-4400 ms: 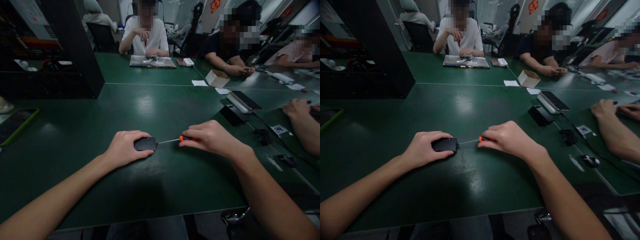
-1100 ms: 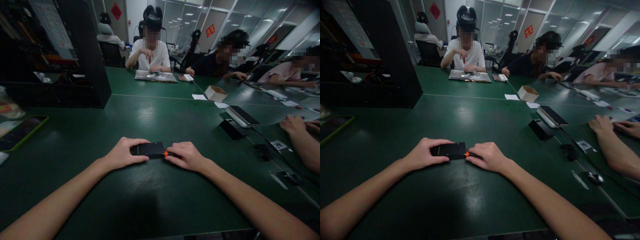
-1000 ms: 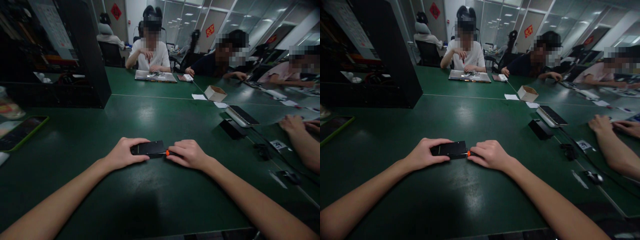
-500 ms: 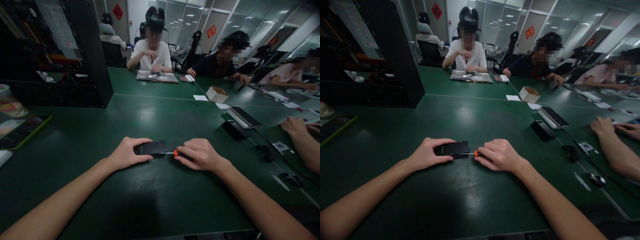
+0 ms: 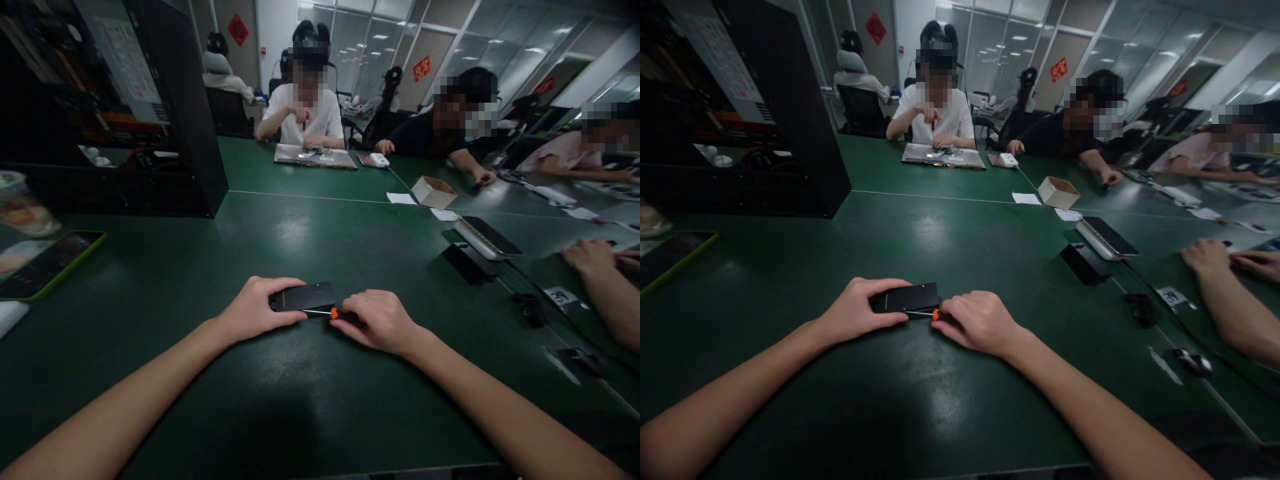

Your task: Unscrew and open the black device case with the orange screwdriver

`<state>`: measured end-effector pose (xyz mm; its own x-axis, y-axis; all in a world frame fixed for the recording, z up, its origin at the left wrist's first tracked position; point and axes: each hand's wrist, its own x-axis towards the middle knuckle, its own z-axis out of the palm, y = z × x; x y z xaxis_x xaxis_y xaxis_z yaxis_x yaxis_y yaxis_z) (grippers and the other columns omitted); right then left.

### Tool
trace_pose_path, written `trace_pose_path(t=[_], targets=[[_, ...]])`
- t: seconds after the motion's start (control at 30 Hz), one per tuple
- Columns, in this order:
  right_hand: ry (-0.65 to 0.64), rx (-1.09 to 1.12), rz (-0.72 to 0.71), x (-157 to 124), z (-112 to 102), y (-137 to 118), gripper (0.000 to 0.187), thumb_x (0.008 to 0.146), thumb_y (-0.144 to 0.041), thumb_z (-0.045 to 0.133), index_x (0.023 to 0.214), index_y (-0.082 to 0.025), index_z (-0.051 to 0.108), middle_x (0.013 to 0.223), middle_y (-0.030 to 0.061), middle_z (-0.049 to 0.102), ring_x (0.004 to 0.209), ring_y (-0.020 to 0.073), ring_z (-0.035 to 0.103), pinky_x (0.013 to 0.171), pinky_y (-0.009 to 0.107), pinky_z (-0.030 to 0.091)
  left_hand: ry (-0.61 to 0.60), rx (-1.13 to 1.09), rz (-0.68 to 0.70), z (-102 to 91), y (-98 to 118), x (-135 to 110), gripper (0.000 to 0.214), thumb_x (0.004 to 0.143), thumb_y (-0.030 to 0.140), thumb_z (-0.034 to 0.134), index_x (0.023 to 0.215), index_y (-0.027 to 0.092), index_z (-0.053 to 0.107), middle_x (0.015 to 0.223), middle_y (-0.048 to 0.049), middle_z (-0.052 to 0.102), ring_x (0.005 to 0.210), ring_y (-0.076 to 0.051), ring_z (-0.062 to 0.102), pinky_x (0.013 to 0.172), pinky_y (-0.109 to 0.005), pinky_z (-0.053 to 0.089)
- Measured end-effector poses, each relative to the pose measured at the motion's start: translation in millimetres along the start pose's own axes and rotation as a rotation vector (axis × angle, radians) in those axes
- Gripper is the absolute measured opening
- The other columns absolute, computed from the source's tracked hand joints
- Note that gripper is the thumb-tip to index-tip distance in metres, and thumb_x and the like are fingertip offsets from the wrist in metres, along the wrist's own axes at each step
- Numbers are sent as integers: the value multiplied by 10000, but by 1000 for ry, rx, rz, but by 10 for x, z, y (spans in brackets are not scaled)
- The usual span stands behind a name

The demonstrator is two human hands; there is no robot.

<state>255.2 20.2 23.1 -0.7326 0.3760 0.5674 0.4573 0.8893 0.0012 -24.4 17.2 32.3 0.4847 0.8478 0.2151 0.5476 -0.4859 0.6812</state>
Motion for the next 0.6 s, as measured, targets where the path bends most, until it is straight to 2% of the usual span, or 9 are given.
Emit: trace_pose_path(t=[0.13,0.27,0.6], targets=[[14,64,-6,-26,68,96,292,1017,-411,554,860,-173,616,648,14,636,526,121,548,539,264,364,15,0,-9,5,3,-4,507,805,418,816,1247,192,713,1127,-58,787,911,-230,745,798,-293,544],[16,113,-6,-25,117,170,311,1013,-457,547,879,-182,604,678,25,653,553,134,568,557,262,402,25,-2,-24,6,14,-5,516,802,420,813,1254,194,709,1142,-65,784,937,-241,744,806,-303,546],[46,164,-3,-11,203,22,209,1011,-364,566,890,-194,571,720,33,645,609,147,573,595,272,434,32,-2,-25,15,17,-3,503,805,430,800,1245,204,714,1124,-64,789,910,-238,748,810,-308,558]])
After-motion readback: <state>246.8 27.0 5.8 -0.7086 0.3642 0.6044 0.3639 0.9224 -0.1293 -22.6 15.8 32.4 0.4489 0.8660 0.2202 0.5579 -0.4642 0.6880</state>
